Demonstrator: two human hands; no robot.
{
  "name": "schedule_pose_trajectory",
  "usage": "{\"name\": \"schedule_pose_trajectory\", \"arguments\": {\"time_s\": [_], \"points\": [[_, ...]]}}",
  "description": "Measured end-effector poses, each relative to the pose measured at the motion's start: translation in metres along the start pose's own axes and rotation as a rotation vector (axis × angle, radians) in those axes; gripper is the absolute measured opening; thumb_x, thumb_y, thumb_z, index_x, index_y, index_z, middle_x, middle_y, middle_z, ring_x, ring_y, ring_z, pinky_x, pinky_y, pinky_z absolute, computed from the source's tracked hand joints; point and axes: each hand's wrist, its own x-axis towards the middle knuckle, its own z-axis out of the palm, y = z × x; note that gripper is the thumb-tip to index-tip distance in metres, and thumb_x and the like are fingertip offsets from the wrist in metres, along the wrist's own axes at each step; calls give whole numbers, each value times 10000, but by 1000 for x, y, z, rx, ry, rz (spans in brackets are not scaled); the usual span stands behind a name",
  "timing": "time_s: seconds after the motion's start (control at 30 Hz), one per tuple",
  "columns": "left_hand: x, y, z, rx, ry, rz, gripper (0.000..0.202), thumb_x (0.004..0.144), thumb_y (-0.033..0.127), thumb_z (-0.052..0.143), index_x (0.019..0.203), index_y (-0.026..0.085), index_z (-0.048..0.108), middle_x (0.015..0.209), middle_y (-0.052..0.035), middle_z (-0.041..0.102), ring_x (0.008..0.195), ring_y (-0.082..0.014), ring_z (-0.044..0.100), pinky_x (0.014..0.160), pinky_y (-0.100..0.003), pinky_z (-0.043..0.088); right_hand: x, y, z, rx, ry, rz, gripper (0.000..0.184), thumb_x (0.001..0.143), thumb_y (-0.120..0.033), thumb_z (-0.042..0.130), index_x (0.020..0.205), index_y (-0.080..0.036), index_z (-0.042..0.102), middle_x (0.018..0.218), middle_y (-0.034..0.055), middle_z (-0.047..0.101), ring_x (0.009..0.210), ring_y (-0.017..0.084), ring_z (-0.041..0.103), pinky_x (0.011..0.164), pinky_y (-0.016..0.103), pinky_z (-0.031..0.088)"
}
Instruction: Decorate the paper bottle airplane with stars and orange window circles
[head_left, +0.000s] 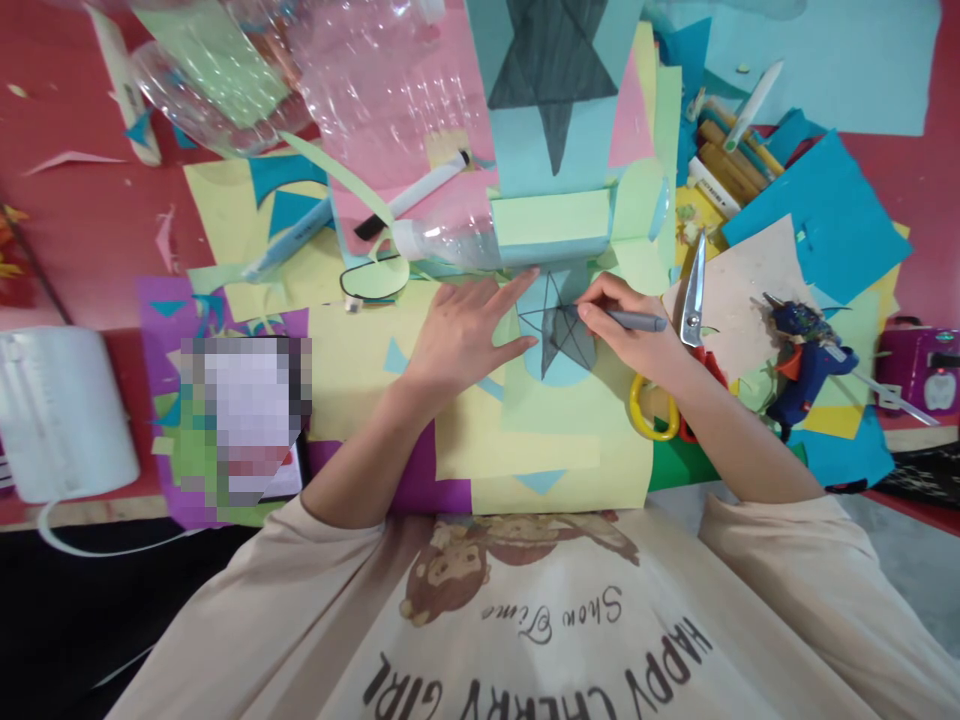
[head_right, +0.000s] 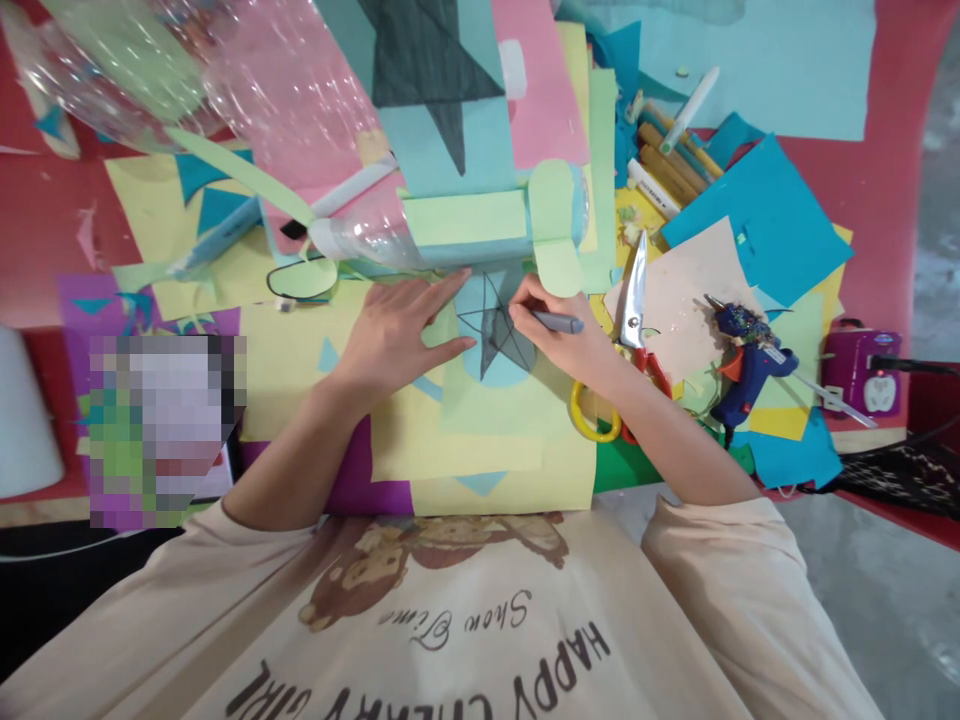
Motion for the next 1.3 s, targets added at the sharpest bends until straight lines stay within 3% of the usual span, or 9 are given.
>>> {"name": "schedule_pose_trajectory", "arguments": {"time_s": [0.43, 0.67, 0.83, 1.3], "points": [[0, 0, 0, -13, 14, 9, 646, 862, 435, 599, 1440, 213, 415, 903, -60, 599, 884, -256, 576, 812, -372, 409, 2, 0, -3, -4, -138, -11, 196, 791, -191, 564, 612, -184, 487, 544, -58, 431, 531, 79, 339, 527, 256, 257], [0, 0, -1, -8, -7, -6, 655, 867, 438, 596, 1452, 223, 397, 914, -62, 599, 903, -266, 581, 827, -379, 409, 1, 2, -1, 4, -29, 7, 157, 867, -286, 541, 739, -200, 510, 627, -35, 525, 568, 96, 443, 562, 247, 334], [0, 1, -1, -2, -6, -8, 660, 860, 437, 608, 1447, 213, 407, 947, -71, 612, 928, -276, 585, 832, -381, 412, 0, -1, 0, -17, 28, 10, 149, 881, -299, 527, 765, -208, 507, 632, -31, 514, 601, 108, 488, 609, 257, 369], [0, 1, 0, -9, 11, 0, 653, 863, 429, 605, 1447, 216, 406, 926, -59, 612, 906, -257, 583, 819, -368, 407, 3, -1, 0, -45, -70, 1, 179, 767, -172, 565, 604, -180, 493, 539, -57, 443, 537, 76, 365, 514, 239, 268]]}}
